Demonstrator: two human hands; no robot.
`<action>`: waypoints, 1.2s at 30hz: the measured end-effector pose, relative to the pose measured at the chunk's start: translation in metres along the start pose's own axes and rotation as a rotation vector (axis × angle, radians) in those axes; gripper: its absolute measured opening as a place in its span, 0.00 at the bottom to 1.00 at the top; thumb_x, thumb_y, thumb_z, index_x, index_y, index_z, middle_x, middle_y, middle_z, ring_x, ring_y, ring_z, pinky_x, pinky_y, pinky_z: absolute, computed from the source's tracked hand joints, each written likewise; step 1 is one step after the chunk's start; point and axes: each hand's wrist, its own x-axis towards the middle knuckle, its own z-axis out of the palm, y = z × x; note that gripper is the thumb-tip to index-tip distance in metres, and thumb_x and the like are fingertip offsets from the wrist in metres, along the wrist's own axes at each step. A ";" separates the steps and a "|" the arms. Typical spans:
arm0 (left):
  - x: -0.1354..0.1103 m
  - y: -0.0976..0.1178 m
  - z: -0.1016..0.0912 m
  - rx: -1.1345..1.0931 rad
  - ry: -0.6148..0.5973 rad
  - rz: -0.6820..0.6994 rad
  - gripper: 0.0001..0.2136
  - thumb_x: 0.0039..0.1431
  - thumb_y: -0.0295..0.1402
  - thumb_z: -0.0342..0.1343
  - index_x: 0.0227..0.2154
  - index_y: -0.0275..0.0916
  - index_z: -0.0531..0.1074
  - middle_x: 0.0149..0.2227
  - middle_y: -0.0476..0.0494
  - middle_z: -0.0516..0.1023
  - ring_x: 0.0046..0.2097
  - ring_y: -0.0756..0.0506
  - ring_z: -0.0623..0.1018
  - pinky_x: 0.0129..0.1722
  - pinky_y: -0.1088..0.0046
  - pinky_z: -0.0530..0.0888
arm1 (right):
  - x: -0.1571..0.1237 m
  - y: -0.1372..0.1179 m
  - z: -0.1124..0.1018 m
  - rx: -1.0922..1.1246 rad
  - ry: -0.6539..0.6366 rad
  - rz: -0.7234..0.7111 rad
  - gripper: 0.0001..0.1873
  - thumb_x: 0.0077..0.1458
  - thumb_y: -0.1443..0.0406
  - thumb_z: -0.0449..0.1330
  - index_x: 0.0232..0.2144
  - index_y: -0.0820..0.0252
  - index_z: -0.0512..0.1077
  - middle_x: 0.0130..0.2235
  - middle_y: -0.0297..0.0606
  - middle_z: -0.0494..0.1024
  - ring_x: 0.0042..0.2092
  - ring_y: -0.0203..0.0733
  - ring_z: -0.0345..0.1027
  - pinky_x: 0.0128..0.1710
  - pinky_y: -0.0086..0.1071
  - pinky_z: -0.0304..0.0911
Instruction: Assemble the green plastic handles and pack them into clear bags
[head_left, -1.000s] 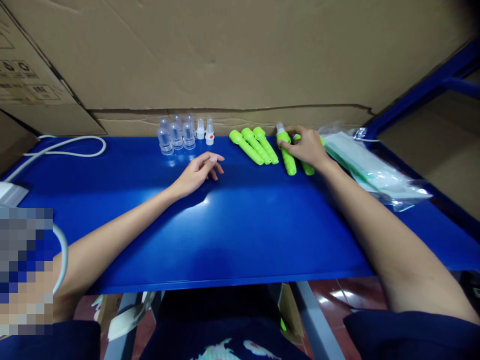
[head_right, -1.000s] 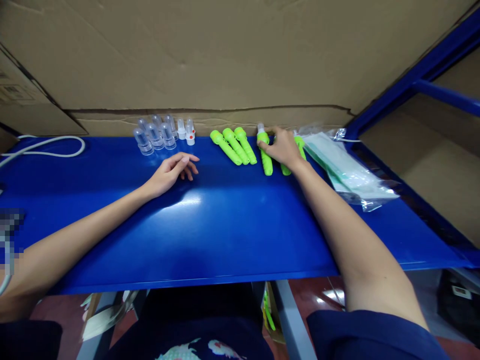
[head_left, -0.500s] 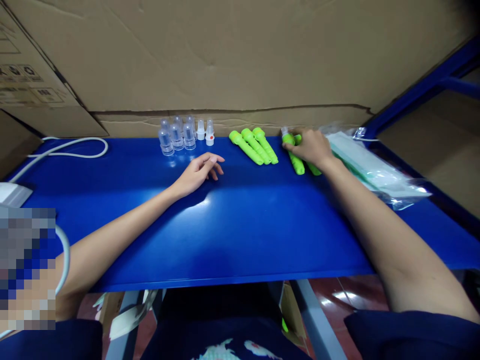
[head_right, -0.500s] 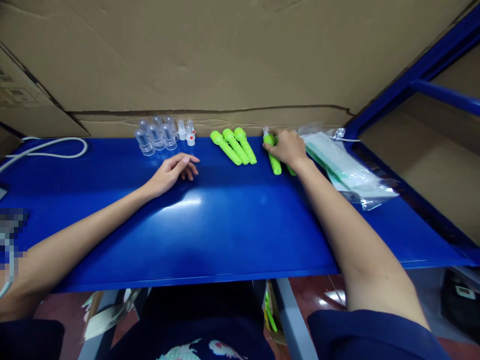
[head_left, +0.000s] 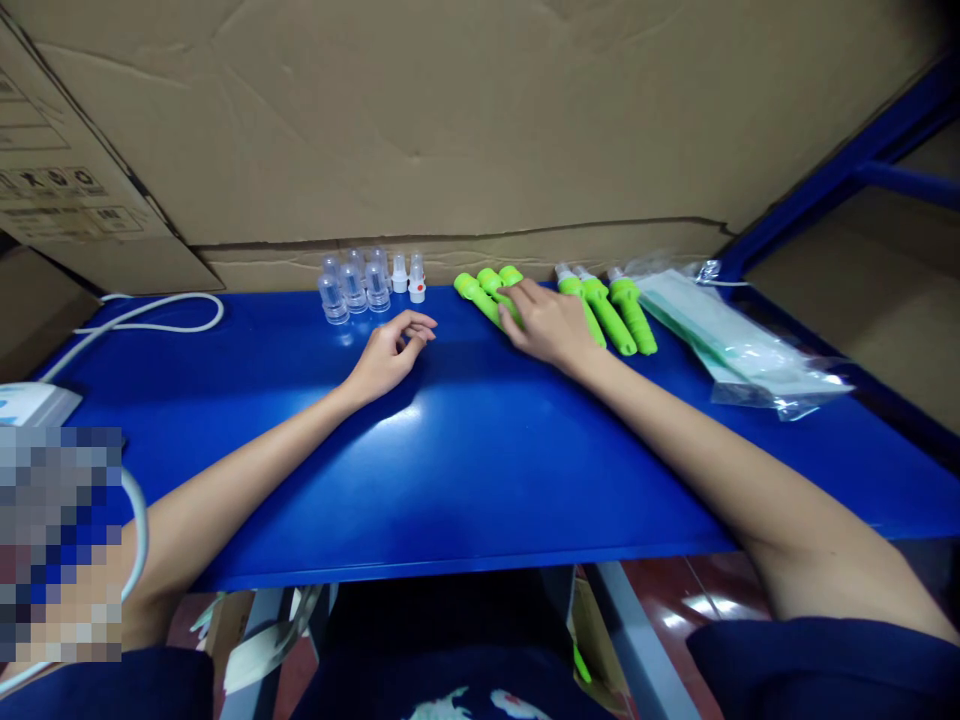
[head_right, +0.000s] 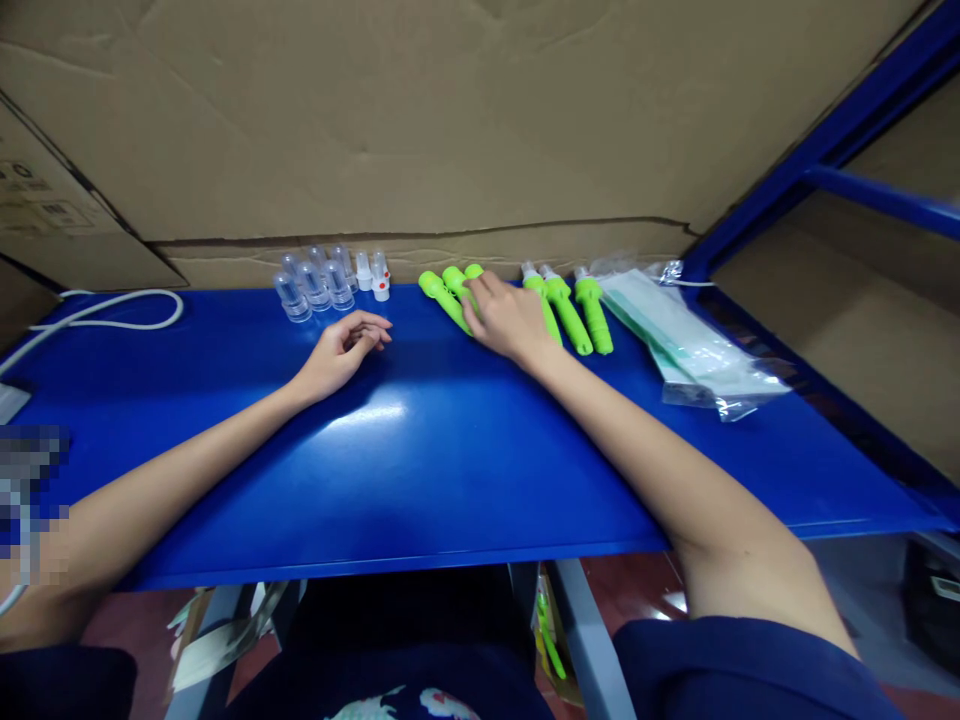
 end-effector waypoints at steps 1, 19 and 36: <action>0.001 0.000 -0.002 0.085 0.020 0.038 0.10 0.67 0.32 0.52 0.46 0.36 0.75 0.42 0.40 0.81 0.42 0.48 0.79 0.41 0.72 0.72 | -0.002 -0.008 0.002 0.003 -0.019 -0.046 0.28 0.70 0.58 0.42 0.60 0.64 0.71 0.57 0.55 0.77 0.51 0.59 0.74 0.39 0.41 0.62; 0.067 0.000 -0.017 0.828 0.171 0.116 0.26 0.61 0.28 0.53 0.63 0.38 0.64 0.67 0.27 0.64 0.69 0.28 0.63 0.63 0.45 0.62 | -0.008 -0.033 0.018 -0.013 -0.046 -0.013 0.28 0.71 0.62 0.40 0.62 0.66 0.69 0.57 0.55 0.75 0.50 0.56 0.72 0.35 0.39 0.59; 0.078 0.007 -0.010 1.029 0.078 0.103 0.16 0.67 0.31 0.49 0.53 0.31 0.72 0.56 0.22 0.76 0.62 0.24 0.70 0.60 0.39 0.59 | -0.007 -0.035 0.015 -0.048 -0.080 0.034 0.26 0.70 0.61 0.40 0.59 0.66 0.70 0.58 0.57 0.71 0.46 0.55 0.73 0.30 0.37 0.53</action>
